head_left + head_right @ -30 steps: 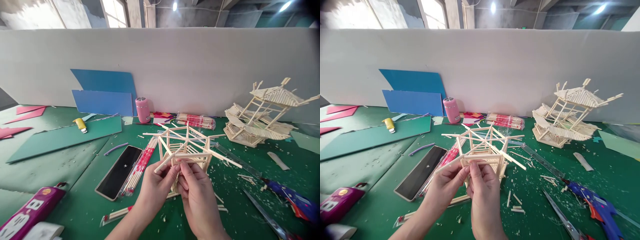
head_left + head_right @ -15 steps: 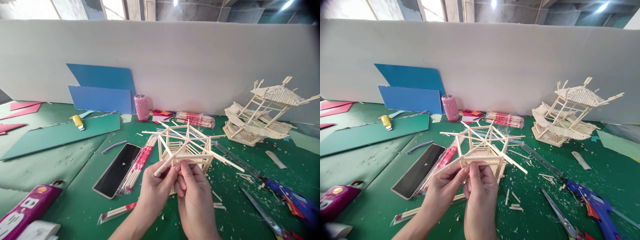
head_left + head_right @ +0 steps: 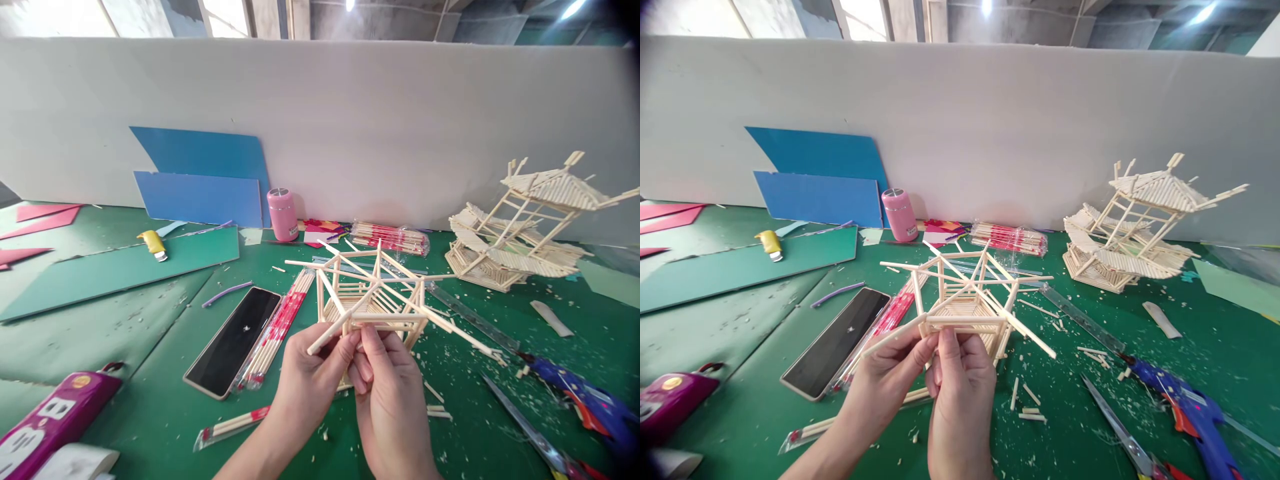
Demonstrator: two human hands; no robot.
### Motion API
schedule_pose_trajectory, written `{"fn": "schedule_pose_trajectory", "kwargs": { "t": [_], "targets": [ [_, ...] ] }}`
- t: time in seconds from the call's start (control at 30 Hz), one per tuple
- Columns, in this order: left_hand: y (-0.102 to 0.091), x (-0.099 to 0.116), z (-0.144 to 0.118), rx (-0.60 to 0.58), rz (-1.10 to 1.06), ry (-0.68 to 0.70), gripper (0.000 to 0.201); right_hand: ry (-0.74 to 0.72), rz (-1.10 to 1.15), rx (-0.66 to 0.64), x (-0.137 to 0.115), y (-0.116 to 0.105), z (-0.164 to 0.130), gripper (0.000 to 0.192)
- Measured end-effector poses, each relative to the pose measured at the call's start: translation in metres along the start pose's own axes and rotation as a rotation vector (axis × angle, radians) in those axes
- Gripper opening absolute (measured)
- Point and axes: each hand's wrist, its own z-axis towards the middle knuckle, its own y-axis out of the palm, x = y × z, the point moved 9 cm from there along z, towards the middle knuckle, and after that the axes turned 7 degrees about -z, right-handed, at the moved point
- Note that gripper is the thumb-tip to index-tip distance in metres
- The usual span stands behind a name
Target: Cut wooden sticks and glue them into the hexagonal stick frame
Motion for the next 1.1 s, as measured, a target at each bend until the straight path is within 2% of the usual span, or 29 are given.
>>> {"fn": "schedule_pose_trajectory", "kwargs": {
  "t": [0.8, 0.97, 1.1],
  "targets": [
    [-0.002, -0.004, 0.001, -0.023, -0.019, -0.012, 0.023, 0.014, -0.034, -0.024, -0.001, 0.003, 0.002, 0.024],
    [-0.008, -0.002, 0.001, -0.020, 0.107, -0.011, 0.020, 0.033, -0.068, -0.032, 0.000, 0.002, 0.002, 0.024],
    [-0.018, 0.014, 0.005, 0.041, 0.309, 0.109, 0.017, 0.036, -0.172, -0.063, 0.001, -0.008, -0.004, 0.026]
  ]
}}
